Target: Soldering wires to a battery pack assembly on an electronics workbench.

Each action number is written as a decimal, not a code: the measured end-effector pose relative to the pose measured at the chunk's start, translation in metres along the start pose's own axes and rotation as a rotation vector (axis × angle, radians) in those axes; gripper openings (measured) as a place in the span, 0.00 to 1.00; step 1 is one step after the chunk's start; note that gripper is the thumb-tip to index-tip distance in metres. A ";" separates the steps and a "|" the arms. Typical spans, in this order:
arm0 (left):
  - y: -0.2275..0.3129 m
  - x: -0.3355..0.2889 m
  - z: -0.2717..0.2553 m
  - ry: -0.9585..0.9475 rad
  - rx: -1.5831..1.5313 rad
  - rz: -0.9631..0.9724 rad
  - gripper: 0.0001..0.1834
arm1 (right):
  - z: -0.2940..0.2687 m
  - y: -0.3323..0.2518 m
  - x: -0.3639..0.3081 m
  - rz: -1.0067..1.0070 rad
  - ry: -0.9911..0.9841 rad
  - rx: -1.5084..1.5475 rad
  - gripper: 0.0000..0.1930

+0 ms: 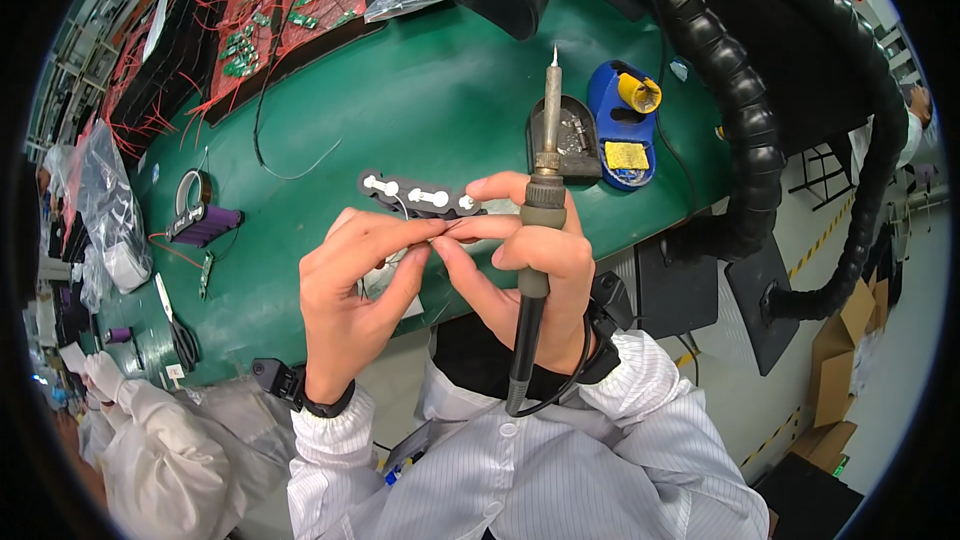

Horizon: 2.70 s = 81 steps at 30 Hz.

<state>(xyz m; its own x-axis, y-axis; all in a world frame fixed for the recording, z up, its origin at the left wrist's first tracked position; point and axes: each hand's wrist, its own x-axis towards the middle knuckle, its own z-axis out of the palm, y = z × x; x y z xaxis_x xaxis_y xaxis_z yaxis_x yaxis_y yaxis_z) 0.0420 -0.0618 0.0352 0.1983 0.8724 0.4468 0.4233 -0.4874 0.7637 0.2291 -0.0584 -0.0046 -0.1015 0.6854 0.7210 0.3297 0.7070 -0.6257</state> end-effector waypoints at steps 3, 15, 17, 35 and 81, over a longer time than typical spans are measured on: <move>-0.001 0.000 0.000 0.029 0.061 0.037 0.15 | -0.002 0.002 -0.001 0.009 0.027 0.014 0.35; -0.008 0.001 0.001 0.081 0.073 0.057 0.12 | 0.009 0.001 0.009 0.032 0.157 0.118 0.25; -0.010 0.004 -0.001 0.068 0.072 0.055 0.11 | 0.009 0.002 0.011 0.013 0.138 0.096 0.25; -0.048 0.018 -0.005 0.060 0.279 0.188 0.12 | -0.059 -0.008 0.019 -0.032 -0.122 -0.143 0.24; -0.055 0.017 -0.003 0.082 0.277 0.181 0.16 | -0.033 0.002 0.026 0.042 -0.208 -0.065 0.15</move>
<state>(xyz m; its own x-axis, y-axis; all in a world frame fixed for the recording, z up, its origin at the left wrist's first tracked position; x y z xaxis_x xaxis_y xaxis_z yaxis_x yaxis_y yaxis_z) 0.0195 -0.0204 0.0021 0.2256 0.7613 0.6079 0.6139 -0.5956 0.5181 0.2578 -0.0449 0.0223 -0.2752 0.7401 0.6136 0.3972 0.6687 -0.6285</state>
